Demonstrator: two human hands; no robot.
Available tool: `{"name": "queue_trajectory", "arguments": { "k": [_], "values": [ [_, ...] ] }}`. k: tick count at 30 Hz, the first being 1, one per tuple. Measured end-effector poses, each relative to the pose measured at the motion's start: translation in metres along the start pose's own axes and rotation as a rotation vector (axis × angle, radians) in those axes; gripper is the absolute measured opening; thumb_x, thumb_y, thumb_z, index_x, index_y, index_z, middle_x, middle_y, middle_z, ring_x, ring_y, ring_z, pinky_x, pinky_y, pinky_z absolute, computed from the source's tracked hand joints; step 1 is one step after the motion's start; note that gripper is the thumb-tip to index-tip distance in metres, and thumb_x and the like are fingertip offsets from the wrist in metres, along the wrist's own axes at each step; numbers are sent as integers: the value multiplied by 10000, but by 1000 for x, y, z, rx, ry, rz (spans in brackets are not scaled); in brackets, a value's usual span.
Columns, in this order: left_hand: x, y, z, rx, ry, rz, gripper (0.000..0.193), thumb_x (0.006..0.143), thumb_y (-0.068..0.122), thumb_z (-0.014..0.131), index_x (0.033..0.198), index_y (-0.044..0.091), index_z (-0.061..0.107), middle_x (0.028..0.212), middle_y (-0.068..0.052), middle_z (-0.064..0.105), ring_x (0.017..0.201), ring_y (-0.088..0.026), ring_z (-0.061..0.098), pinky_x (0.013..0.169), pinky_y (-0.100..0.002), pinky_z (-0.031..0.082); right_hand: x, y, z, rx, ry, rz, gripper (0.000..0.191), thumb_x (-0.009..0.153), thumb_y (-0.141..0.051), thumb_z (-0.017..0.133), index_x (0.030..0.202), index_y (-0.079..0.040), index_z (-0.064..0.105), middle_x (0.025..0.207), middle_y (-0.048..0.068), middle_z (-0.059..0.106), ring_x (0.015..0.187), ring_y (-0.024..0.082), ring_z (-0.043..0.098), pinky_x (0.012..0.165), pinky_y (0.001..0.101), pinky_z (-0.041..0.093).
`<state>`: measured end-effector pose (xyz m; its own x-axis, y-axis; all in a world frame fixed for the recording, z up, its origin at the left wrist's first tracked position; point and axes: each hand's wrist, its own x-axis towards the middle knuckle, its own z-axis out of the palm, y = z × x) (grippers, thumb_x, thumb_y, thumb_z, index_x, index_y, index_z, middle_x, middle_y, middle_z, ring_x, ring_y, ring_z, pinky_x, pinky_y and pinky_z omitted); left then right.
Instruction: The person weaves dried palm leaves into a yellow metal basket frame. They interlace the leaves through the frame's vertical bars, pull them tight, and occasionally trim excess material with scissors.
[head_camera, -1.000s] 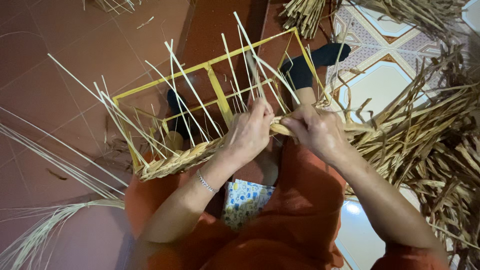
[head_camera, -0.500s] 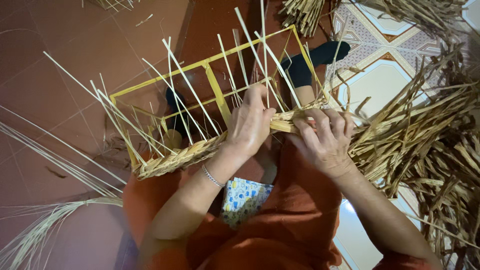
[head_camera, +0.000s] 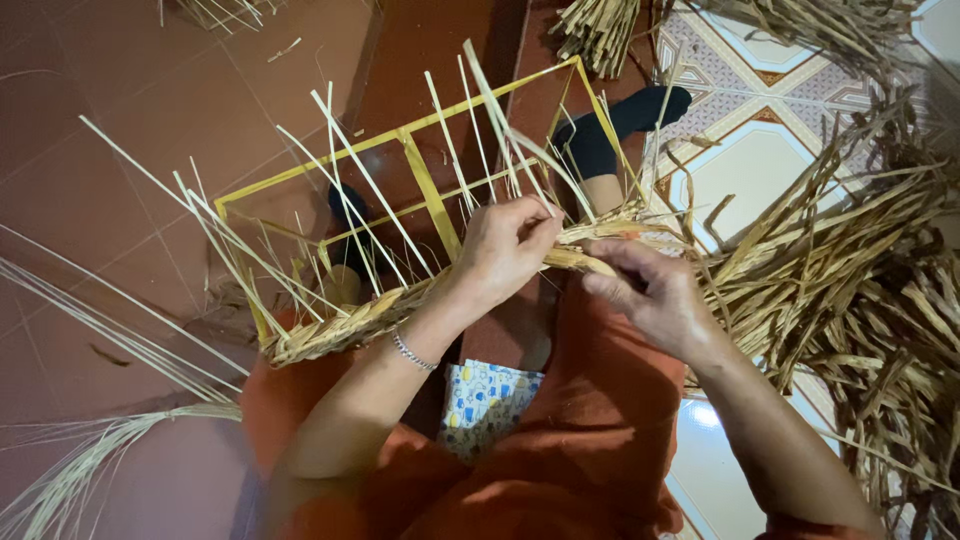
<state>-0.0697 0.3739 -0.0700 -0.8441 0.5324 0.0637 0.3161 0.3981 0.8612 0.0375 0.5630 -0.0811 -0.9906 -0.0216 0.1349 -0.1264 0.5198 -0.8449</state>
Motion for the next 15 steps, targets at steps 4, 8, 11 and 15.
{"name": "queue_trajectory", "arguments": {
  "k": [4, 8, 11, 15],
  "values": [
    [-24, -2, -4, -100, 122, 213, 147, 959, 85, 641, 1045, -16, 706, 1098, -87, 741, 675, -101, 647, 581, -242, 534, 2, -12, -5, -328, 179, -192, 248, 906, -83, 769, 1149, -35, 745, 980, 136, 779, 779, 192, 759, 681, 308, 614],
    [-29, -6, -1, -158, 120, 195, 151, 973, 136, 674, 1041, 6, 709, 1105, -63, 752, 692, -96, 669, 581, -233, 532, 7, -10, -6, -303, 106, -145, 276, 917, -159, 762, 1160, -29, 739, 991, 120, 787, 784, 170, 765, 696, 307, 617],
    [-24, -12, 5, -152, 201, 172, 145, 1047, 142, 660, 1088, 34, 748, 926, -42, 757, 737, -95, 712, 646, -240, 543, 5, 2, -9, -209, -29, 22, 351, 923, -263, 726, 1185, -28, 718, 958, 106, 791, 764, 166, 753, 717, 323, 613],
    [-28, -21, 13, -70, 155, 287, 137, 1015, 130, 661, 1083, 35, 732, 1058, -77, 747, 818, -154, 726, 695, -264, 608, 1, 25, -5, 254, -221, 437, 373, 1014, -328, 554, 1244, -73, 699, 946, 100, 827, 661, 189, 696, 636, 316, 553]
  ]
}}
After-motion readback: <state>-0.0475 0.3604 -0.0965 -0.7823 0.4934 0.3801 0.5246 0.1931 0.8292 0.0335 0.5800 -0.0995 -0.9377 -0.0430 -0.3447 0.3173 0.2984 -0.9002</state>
